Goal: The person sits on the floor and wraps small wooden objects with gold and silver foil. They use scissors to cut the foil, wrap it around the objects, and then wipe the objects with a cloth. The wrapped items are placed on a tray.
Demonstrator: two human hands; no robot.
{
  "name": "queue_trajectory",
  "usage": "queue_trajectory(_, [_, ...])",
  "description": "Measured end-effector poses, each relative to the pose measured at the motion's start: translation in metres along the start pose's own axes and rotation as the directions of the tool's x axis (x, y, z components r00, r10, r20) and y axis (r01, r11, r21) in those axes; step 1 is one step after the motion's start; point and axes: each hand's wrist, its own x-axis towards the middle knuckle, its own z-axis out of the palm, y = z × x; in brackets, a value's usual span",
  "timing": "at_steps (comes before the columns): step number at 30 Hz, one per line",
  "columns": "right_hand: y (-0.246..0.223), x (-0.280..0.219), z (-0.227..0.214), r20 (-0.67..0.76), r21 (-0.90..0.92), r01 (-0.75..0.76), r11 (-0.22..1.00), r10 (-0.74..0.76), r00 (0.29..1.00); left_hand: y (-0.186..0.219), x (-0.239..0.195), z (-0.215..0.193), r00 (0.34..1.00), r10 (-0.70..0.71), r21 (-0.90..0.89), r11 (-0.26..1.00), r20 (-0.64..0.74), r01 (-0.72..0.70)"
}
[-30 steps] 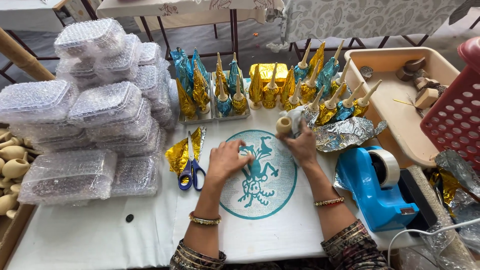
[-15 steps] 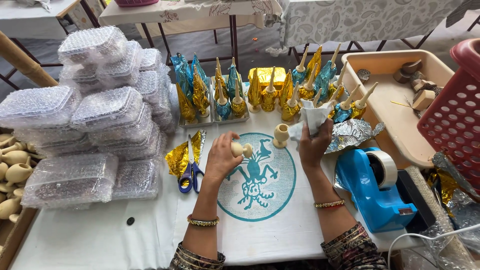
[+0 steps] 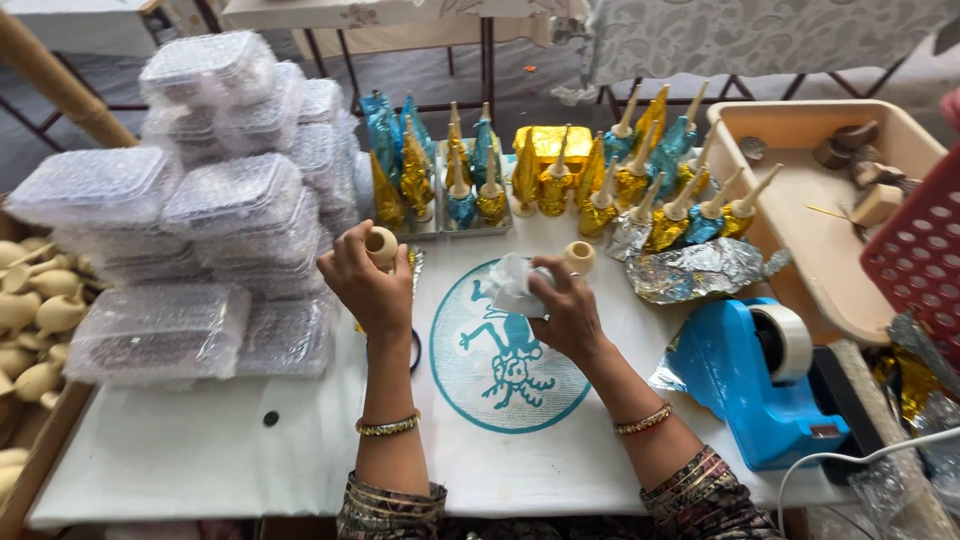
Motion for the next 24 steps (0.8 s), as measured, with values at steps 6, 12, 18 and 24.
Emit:
queue_trajectory(6, [-0.038, 0.013, -0.001, 0.485, -0.068, 0.033, 0.997, 0.004, 0.875, -0.038, 0.001, 0.006, 0.994, -0.095, -0.005, 0.995, 0.048, 0.095])
queue_trajectory(12, [-0.034, 0.013, 0.0, 0.548, -0.079, -0.019, 0.997, 0.06, 0.834, -0.04, 0.01, -0.014, 0.996, -0.085, -0.004, 0.996, -0.013, 0.085])
queue_trajectory(18, [-0.034, 0.014, -0.001, 0.543, -0.077, -0.02, 0.997, 0.058, 0.838, -0.051, 0.002, -0.073, 0.95, -0.104, -0.127, 0.981, 0.293, 0.146])
queue_trajectory(24, [-0.03, 0.011, 0.003, 0.519, -0.074, 0.002, 0.997, 0.036, 0.854, -0.06, -0.028, -0.146, 0.977, -0.115, -0.019, 0.993, 0.178, 0.12])
